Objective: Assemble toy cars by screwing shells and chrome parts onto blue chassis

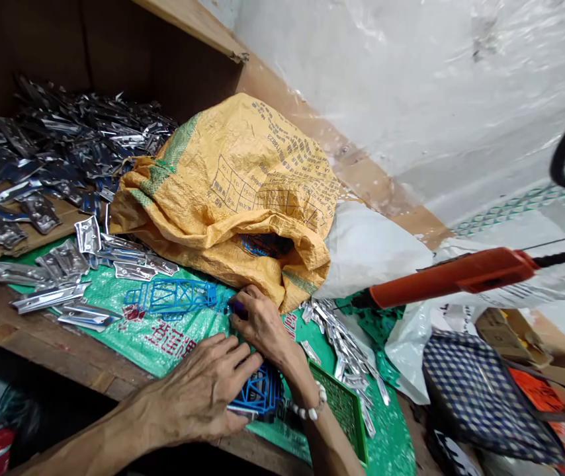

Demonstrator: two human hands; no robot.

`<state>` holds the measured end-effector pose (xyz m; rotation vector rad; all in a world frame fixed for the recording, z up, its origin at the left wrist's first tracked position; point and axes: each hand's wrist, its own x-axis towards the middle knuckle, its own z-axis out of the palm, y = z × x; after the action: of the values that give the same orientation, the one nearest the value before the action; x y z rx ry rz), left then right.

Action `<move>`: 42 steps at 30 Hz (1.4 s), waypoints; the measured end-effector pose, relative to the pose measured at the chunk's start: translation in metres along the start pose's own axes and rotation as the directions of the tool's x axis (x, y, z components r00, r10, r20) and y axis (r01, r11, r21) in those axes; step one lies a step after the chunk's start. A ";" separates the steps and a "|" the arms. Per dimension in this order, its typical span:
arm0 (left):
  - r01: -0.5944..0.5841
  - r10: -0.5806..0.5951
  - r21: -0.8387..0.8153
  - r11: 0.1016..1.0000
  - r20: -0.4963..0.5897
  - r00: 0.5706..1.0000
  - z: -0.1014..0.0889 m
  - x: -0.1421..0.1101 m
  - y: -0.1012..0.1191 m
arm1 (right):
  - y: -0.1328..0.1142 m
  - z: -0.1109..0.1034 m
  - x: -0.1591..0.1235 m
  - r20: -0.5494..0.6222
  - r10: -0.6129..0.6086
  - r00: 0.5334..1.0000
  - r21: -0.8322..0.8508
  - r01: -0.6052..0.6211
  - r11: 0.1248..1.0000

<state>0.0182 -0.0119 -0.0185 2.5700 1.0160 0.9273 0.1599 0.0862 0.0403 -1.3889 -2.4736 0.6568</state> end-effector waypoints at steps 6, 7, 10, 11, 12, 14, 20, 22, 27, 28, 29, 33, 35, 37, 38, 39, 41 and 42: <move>-0.009 0.009 0.001 1.000 0.018 1.000 -0.001 -0.001 -0.003 | 0.001 -0.020 -0.041 -0.279 0.129 0.952 0.194 -0.076 0.978; -0.013 0.013 0.001 1.000 0.039 0.999 -0.004 0.001 -0.003 | 0.000 -0.025 -0.055 -0.328 0.167 0.930 0.226 -0.094 0.970; -0.034 0.033 0.008 0.999 0.054 0.998 -0.012 0.007 -0.002 | -0.010 -0.032 -0.102 -0.413 0.326 0.851 0.387 -0.160 0.908; -0.040 0.039 0.007 0.999 0.057 0.998 -0.013 0.008 -0.003 | -0.013 -0.032 -0.116 -0.410 0.415 0.813 0.501 -0.180 0.847; -0.045 0.045 0.004 0.999 0.061 0.997 -0.013 0.008 -0.003 | -0.018 -0.029 -0.128 -0.387 0.496 0.778 0.605 -0.192 0.773; -0.042 0.042 -0.007 0.999 0.074 0.996 -0.013 0.007 -0.005 | -0.026 -0.020 -0.143 -0.310 0.596 0.740 0.761 -0.182 0.622; 0.046 -0.042 -0.076 0.996 0.059 0.997 -0.010 0.008 -0.007 | -0.050 0.017 -0.133 -0.282 0.495 0.822 0.801 -0.082 0.593; 0.055 -0.049 -0.099 0.994 0.064 0.997 -0.013 0.009 -0.005 | -0.052 0.023 -0.128 -0.359 0.421 0.833 0.710 -0.049 0.703; 0.030 -0.019 -0.130 0.991 0.087 0.996 -0.024 0.009 -0.003 | -0.054 0.022 -0.128 -0.519 0.134 0.844 0.349 0.067 0.935; 0.019 -0.007 -0.144 0.989 0.087 0.996 -0.026 0.009 -0.003 | -0.055 0.022 -0.129 -0.535 0.096 0.840 0.288 0.074 0.955; 0.014 0.000 -0.163 0.986 0.090 0.996 -0.027 0.008 -0.003 | -0.057 0.023 -0.130 -0.548 0.067 0.834 0.229 0.073 0.971; 0.030 -0.004 -0.250 0.968 0.104 0.995 -0.029 0.008 -0.007 | -0.065 0.026 -0.131 -0.553 -0.021 0.833 -0.004 0.022 1.000; 0.044 -0.015 -0.274 0.961 0.107 0.994 -0.028 0.007 -0.009 | -0.068 0.027 -0.131 -0.513 -0.047 0.857 -0.091 0.000 0.996; 0.058 -0.031 -0.277 0.959 0.101 0.994 -0.025 0.006 -0.011 | -0.070 0.026 -0.131 -0.471 -0.056 0.881 -0.140 -0.012 0.990; 0.066 -0.039 -0.276 0.959 0.102 0.994 -0.024 0.006 -0.012 | -0.070 0.026 -0.131 -0.454 -0.062 0.889 -0.165 -0.016 0.986; 0.075 -0.046 -0.273 0.959 0.108 0.993 -0.023 0.006 -0.012 | -0.070 0.024 -0.131 -0.438 -0.070 0.896 -0.189 -0.016 0.982; 0.083 -0.052 -0.272 0.959 0.119 0.991 -0.022 0.005 -0.013 | -0.069 0.021 -0.131 -0.392 -0.089 0.916 -0.214 0.003 0.977; 0.083 -0.051 -0.274 0.958 0.124 0.991 -0.022 0.005 -0.014 | -0.067 0.019 -0.132 -0.366 -0.097 0.925 -0.213 0.018 0.977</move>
<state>-0.0002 0.0015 -0.0045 2.3120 0.8666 0.8271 0.1707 -0.0614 0.0589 -1.3539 -2.3069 0.1030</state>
